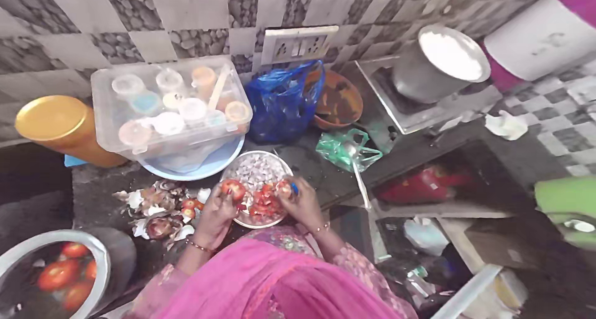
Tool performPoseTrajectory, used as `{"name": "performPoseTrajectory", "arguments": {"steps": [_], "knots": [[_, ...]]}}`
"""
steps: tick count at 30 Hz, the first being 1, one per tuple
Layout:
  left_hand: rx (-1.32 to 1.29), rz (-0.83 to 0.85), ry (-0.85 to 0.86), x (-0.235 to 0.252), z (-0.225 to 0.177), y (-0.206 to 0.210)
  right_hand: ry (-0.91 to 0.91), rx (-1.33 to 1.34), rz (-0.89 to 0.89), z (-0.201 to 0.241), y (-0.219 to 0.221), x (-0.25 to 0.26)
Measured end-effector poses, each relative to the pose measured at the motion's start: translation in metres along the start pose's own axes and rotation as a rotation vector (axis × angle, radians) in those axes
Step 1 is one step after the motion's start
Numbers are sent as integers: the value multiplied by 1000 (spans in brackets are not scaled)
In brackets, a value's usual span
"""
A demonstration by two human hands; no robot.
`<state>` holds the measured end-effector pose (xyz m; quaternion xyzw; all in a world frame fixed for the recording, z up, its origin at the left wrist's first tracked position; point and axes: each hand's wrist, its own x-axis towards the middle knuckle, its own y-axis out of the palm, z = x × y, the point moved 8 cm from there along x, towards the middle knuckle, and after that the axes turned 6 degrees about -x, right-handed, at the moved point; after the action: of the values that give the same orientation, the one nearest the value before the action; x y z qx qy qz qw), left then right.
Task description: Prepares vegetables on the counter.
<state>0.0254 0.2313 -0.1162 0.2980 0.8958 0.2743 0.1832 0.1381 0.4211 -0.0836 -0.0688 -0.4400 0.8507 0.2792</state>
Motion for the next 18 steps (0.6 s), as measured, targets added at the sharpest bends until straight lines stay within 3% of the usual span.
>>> {"name": "performPoseTrajectory", "arguments": {"steps": [6, 9, 12, 18], "knots": [[212, 135, -134, 0, 1, 7, 30, -73, 194, -37, 18, 52], [271, 203, -82, 1, 4, 5, 51, -65, 234, -36, 19, 56], [231, 243, -19, -1, -1, 7, 58, 66, 221, -24, 4, 39], [228, 372, 21, -2, -4, 31, -142, 407, 217, 8, -12, -19]]}}
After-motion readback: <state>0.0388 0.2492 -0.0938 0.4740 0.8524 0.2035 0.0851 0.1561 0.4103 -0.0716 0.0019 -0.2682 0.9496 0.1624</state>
